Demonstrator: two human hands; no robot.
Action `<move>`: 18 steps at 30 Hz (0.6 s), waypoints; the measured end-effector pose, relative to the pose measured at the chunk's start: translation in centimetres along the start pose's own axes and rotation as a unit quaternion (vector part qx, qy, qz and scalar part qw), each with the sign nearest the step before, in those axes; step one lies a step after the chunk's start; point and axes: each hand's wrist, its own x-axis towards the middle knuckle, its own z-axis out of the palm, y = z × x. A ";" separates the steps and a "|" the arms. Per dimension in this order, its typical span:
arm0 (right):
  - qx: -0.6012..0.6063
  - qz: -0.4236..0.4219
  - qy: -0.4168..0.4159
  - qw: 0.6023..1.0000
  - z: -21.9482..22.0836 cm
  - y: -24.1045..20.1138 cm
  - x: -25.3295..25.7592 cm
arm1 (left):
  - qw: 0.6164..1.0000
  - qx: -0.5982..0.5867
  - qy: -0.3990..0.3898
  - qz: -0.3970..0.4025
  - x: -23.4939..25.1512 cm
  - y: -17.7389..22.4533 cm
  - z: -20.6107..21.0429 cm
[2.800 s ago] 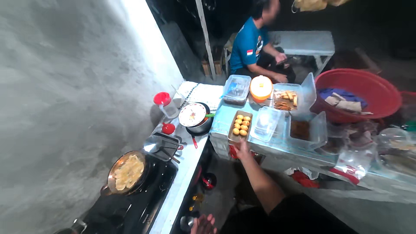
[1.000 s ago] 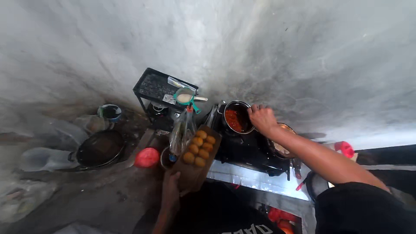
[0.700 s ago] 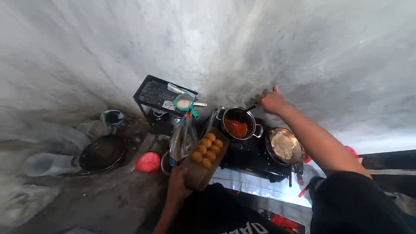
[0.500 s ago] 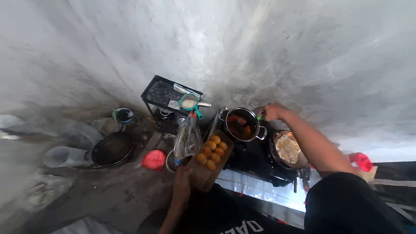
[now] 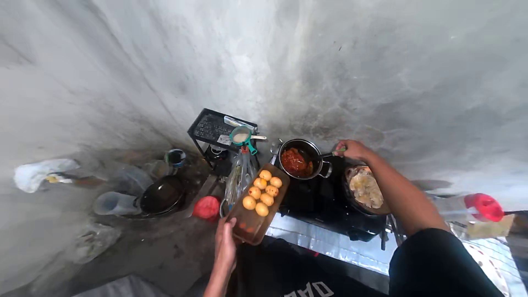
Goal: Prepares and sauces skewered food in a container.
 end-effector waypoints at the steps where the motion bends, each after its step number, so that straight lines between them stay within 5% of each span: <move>1: 0.004 0.005 0.009 1.000 -0.1 0.3 -0.3 | 1.000 -0.004 0.004 0.001 -0.3 0.1 0.2; 9: 0.028 0.046 0.053 0.997 -0.1 1.9 -2.4 | 0.999 -0.038 -0.004 0.000 -0.6 1.3 2.0; 18: 0.040 0.022 0.130 0.990 -5.7 0.3 -6.8 | 0.994 -0.080 -0.044 -0.051 -0.2 2.6 4.7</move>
